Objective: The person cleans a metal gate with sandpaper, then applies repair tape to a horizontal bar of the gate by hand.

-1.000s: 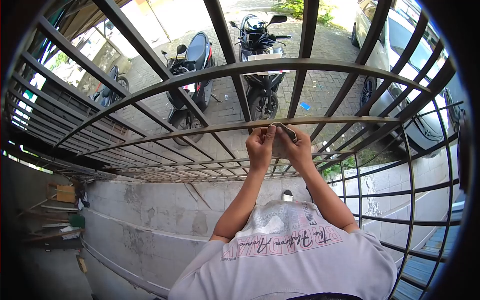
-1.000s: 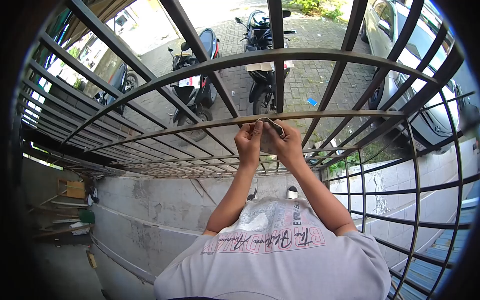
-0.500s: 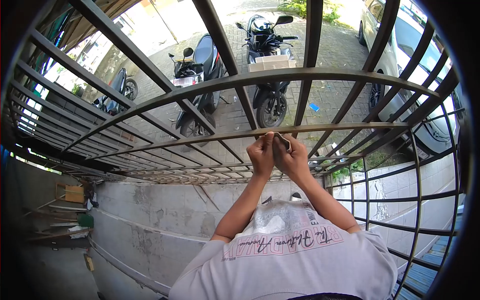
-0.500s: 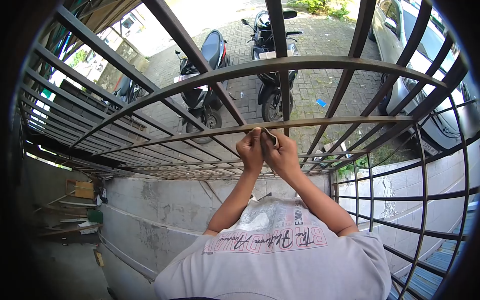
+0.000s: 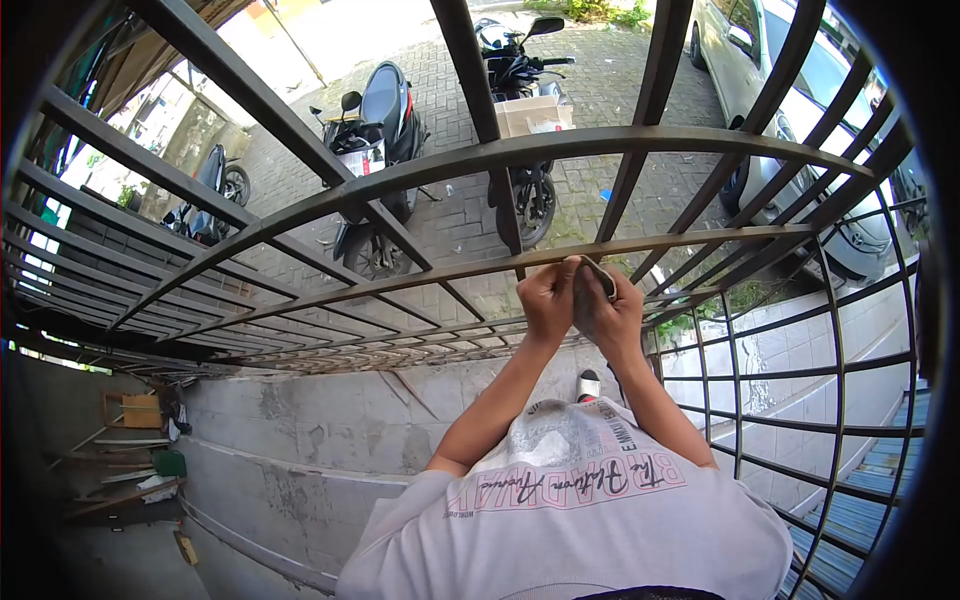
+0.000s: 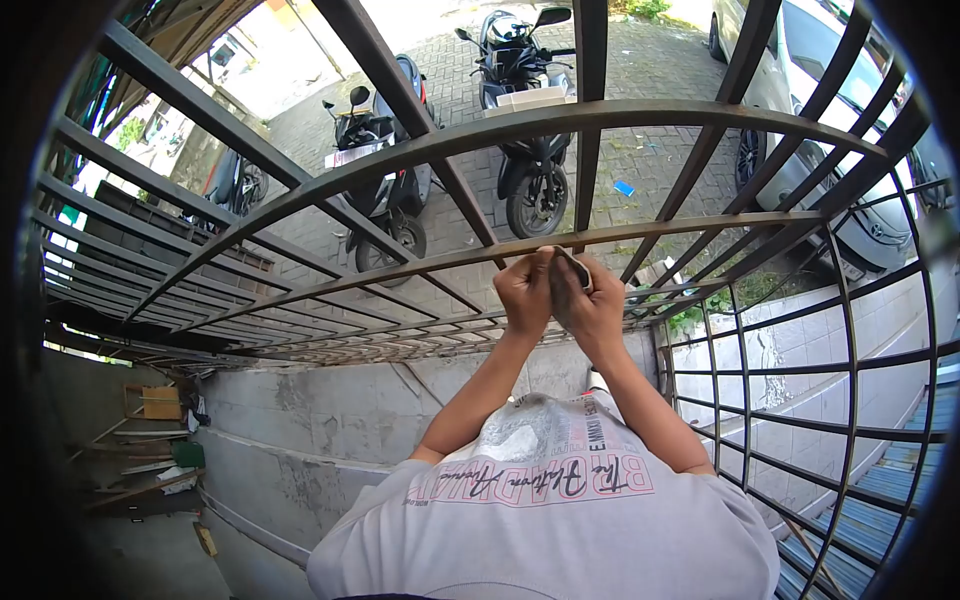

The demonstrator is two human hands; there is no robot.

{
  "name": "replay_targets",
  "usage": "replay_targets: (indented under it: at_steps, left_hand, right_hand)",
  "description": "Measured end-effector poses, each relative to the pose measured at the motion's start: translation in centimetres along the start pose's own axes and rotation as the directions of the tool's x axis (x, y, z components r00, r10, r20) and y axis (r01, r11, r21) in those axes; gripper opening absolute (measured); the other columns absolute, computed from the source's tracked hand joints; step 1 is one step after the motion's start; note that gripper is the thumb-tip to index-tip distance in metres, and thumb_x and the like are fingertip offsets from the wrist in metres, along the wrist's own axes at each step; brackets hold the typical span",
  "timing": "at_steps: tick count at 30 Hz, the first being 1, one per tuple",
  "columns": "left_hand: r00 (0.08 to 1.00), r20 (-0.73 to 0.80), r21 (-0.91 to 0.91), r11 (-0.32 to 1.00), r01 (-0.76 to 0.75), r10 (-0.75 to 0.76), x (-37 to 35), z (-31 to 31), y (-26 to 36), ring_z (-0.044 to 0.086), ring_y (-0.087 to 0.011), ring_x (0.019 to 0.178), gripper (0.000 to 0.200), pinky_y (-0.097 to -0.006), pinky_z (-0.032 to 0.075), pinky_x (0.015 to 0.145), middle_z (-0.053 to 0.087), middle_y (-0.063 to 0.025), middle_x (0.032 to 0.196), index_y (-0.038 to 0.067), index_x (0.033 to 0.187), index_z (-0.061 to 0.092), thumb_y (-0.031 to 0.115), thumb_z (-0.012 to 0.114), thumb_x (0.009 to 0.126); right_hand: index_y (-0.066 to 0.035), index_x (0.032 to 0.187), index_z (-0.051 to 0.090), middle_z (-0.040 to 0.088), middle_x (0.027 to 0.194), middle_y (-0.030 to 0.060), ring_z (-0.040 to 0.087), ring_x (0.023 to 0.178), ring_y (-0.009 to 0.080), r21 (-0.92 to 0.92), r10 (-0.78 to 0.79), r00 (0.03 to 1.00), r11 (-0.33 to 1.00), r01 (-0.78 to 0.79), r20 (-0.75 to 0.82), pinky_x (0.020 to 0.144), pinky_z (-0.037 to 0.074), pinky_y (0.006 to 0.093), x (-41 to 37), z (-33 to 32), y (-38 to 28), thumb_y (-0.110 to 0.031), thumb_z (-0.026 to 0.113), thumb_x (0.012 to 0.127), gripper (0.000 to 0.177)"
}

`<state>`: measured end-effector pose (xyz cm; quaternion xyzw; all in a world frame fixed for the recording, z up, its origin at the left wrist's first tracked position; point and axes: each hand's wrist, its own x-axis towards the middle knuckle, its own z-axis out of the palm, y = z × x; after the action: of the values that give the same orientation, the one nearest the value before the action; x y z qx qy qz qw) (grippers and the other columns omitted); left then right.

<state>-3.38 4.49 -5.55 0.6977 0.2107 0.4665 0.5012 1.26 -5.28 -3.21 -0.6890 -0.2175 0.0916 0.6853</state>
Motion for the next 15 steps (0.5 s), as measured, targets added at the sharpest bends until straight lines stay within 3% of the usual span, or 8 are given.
replay_targets:
  at_steps: [1, 2, 5, 7, 10, 12, 13, 15]
  left_hand:
    - [0.991, -0.130, -0.036, 0.999, 0.012, -0.016, -0.1, -0.3, 0.2, 0.047, -0.0049, 0.060, 0.038, -0.0298, 0.041, 0.052, 0.058, -0.0020, 0.058, -0.003, 0.076, 0.069, 0.027, 0.070, 0.100]
    - [0.988, -0.139, -0.014, 0.998, 0.060, -0.062, 0.0, -1.8, -0.6, 0.048, -0.0051, 0.060, 0.037, -0.0296, 0.042, 0.053, 0.060, -0.0029, 0.060, -0.003, 0.078, 0.070, 0.026, 0.068, 0.101]
    - [0.992, -0.100, -0.016, 0.997, 0.074, -0.075, -0.3, -2.1, -1.2, 0.048, -0.0055, 0.061, 0.036, -0.0297, 0.042, 0.054, 0.061, -0.0033, 0.061, -0.004, 0.080, 0.070, 0.025, 0.068, 0.101]
    - [0.997, 0.075, -0.006, 1.000, 0.005, -0.004, 0.1, -0.8, 0.5, 0.048, -0.0059, 0.062, 0.034, -0.0297, 0.041, 0.054, 0.062, -0.0032, 0.062, -0.004, 0.083, 0.070, 0.025, 0.068, 0.101]
    - [0.995, 0.097, -0.012, 1.000, 0.028, -0.027, -0.1, -0.1, 0.4, 0.048, -0.0056, 0.062, 0.033, -0.0289, 0.040, 0.054, 0.064, -0.0021, 0.064, -0.003, 0.086, 0.071, 0.025, 0.068, 0.101]
    - [0.990, -0.093, -0.074, 0.992, 0.104, -0.111, -0.3, -0.9, 0.6, 0.049, -0.0094, 0.057, 0.032, -0.0333, 0.041, 0.053, 0.061, -0.0102, 0.060, -0.004, 0.084, 0.070, 0.025, 0.070, 0.099]
    - [0.990, -0.091, -0.075, 0.992, 0.099, -0.106, -0.3, -1.2, 0.2, 0.049, -0.0094, 0.057, 0.032, -0.0333, 0.041, 0.053, 0.061, -0.0102, 0.060, -0.004, 0.084, 0.070, 0.025, 0.070, 0.099]
    - [0.979, -0.130, -0.098, 0.984, 0.147, -0.159, -0.7, -1.6, -0.8, 0.046, -0.0041, 0.063, 0.032, -0.0276, 0.040, 0.055, 0.065, 0.0004, 0.066, -0.003, 0.087, 0.072, 0.026, 0.069, 0.101]
  right_hand:
    - [0.001, 0.093, 0.066, 0.057, 0.064, 0.0033, 0.046, 0.062, 0.0048, -0.027, -0.091, 0.994, 0.995, 0.093, 0.057, 0.054, 0.040, 0.0264, -0.1, 1.3, -0.5, -0.020, 0.068, 0.100, 0.022]
    - [0.001, 0.094, 0.067, 0.057, 0.064, 0.0033, 0.046, 0.062, 0.0046, -0.047, -0.177, 0.977, 0.982, 0.183, 0.116, 0.054, 0.039, 0.0264, -0.2, 2.2, -0.9, -0.019, 0.068, 0.099, 0.021]
    - [0.001, 0.097, 0.066, 0.060, 0.072, 0.0003, 0.048, 0.069, 0.0064, 0.000, -0.050, 0.992, 0.999, 0.050, 0.117, 0.061, 0.042, 0.0277, -0.1, 2.8, -1.6, -0.018, 0.066, 0.101, 0.019]
    - [0.002, 0.098, 0.068, 0.059, 0.064, 0.0034, 0.044, 0.061, 0.0052, -0.016, -0.087, 0.996, 0.996, 0.087, 0.008, 0.052, 0.038, 0.0277, 0.8, 0.9, -1.2, -0.017, 0.069, 0.099, 0.019]
    - [0.002, 0.095, 0.069, 0.058, 0.062, 0.0043, 0.043, 0.060, 0.0063, 0.027, -0.058, 0.998, 0.998, 0.058, -0.014, 0.052, 0.038, 0.0291, 1.0, 0.2, -1.0, -0.017, 0.070, 0.098, 0.019]
    - [0.001, 0.093, 0.070, 0.059, 0.063, 0.0065, 0.045, 0.060, 0.0069, -0.118, -0.126, 0.991, 0.984, 0.131, 0.044, 0.053, 0.039, 0.0295, 0.7, 1.5, -1.1, -0.016, 0.072, 0.096, 0.018]
    - [0.001, 0.093, 0.070, 0.059, 0.063, 0.0065, 0.045, 0.060, 0.0069, -0.116, -0.131, 0.991, 0.984, 0.135, 0.040, 0.053, 0.039, 0.0295, 0.7, 1.9, -1.1, -0.016, 0.072, 0.096, 0.018]
    - [0.001, 0.093, 0.070, 0.059, 0.064, 0.0083, 0.046, 0.060, 0.0073, -0.114, -0.136, 0.989, 0.983, 0.143, 0.065, 0.053, 0.040, 0.0293, 0.4, 2.4, -1.1, -0.016, 0.073, 0.095, 0.017]
